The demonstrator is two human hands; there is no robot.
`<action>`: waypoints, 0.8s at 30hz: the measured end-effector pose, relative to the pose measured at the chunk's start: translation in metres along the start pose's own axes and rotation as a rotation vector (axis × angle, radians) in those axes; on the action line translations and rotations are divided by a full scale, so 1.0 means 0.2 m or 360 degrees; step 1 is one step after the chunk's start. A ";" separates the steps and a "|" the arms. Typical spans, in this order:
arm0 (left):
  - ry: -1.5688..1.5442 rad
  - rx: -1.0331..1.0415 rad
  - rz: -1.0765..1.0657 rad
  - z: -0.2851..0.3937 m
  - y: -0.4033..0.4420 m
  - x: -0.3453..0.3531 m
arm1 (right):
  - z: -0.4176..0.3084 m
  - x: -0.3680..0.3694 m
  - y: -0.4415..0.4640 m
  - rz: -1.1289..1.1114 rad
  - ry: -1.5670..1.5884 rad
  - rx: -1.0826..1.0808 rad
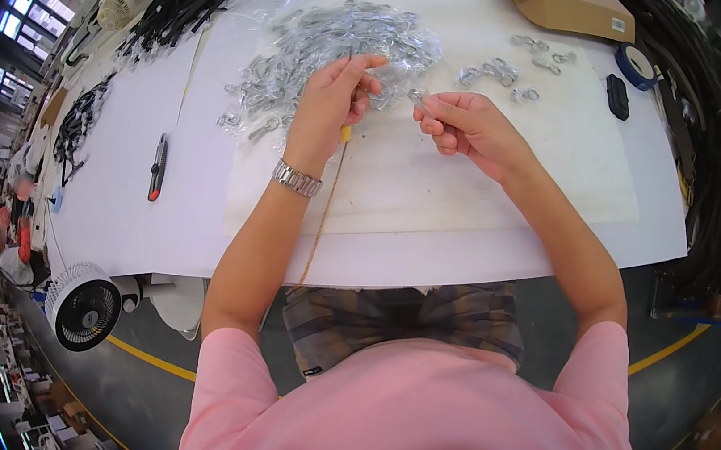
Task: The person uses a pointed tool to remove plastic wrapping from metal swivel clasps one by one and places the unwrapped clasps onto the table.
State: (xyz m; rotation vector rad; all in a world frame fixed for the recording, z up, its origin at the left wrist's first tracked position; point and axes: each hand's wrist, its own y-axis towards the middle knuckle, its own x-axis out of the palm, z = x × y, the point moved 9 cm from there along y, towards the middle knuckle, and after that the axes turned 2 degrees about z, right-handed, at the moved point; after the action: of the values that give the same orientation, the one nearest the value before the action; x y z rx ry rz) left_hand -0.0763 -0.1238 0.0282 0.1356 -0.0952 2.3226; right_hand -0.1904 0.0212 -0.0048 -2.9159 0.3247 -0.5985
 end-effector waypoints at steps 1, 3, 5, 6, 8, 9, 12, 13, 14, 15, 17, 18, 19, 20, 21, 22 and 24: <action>0.0216 0.0038 -0.0149 0.01 -0.01 0.03 | -0.01 0.00 0.00 0.0044 -0.0099 -0.0030; 0.0647 0.0114 -0.0446 0.01 -0.04 0.10 | -0.03 -0.01 -0.01 0.0137 -0.0245 -0.0090; 0.0580 0.0174 -0.0609 0.07 -0.09 0.16 | -0.05 -0.01 -0.01 0.0208 -0.0378 -0.0166; 0.0545 0.0204 -0.0693 0.09 -0.12 0.20 | -0.06 -0.02 -0.01 0.0232 -0.0439 -0.0215; 0.0586 0.0165 -0.0759 0.08 -0.15 0.24 | -0.06 -0.03 -0.01 0.0278 -0.0546 -0.0287; 0.0606 0.0146 -0.0788 0.07 -0.16 0.26 | -0.05 -0.05 0.00 0.0299 -0.0590 -0.0307; 0.0438 0.0038 -0.0652 -0.04 -0.13 0.25 | -0.06 -0.04 0.00 0.0357 -0.0679 -0.0384; 0.0579 0.0146 -0.0573 -0.04 -0.12 0.25 | -0.06 -0.04 -0.01 0.0382 -0.0701 -0.0414; 0.0719 0.0253 -0.0492 -0.04 -0.12 0.25 | -0.06 -0.04 -0.01 0.0391 -0.0675 -0.0415; 0.0858 0.0361 -0.0409 -0.03 -0.12 0.25 | -0.04 -0.04 0.00 0.0401 -0.0650 -0.0415; 0.1078 0.0594 -0.0254 0.00 -0.13 0.24 | -0.04 -0.03 0.00 0.0409 -0.0681 -0.0421; 0.1186 0.0706 -0.0168 0.01 -0.14 0.23 | -0.05 -0.01 -0.01 0.0404 -0.0739 -0.0425; 0.1150 0.0683 -0.0175 0.00 -0.14 0.22 | -0.06 0.00 -0.01 0.0400 -0.0794 -0.0430; 0.1113 0.0663 -0.0187 0.00 -0.13 0.22 | -0.06 -0.01 -0.01 0.0389 -0.0851 -0.0351; 0.1074 0.0646 -0.0203 0.00 -0.12 0.22 | -0.09 -0.05 -0.01 0.0382 -0.0910 -0.0272; 0.1074 0.0557 -0.0208 -0.01 -0.11 0.21 | -0.10 -0.10 -0.01 0.0377 -0.0973 -0.0193; 0.1058 0.0375 -0.0212 -0.02 -0.10 0.18 | -0.32 -0.25 -0.11 0.0931 -0.1952 -0.0829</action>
State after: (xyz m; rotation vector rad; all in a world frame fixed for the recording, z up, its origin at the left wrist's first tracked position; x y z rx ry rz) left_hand -0.0866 -0.0829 0.0299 -0.4972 0.5041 2.1242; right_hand -0.2569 0.0480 0.0387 -2.7020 1.1346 1.4432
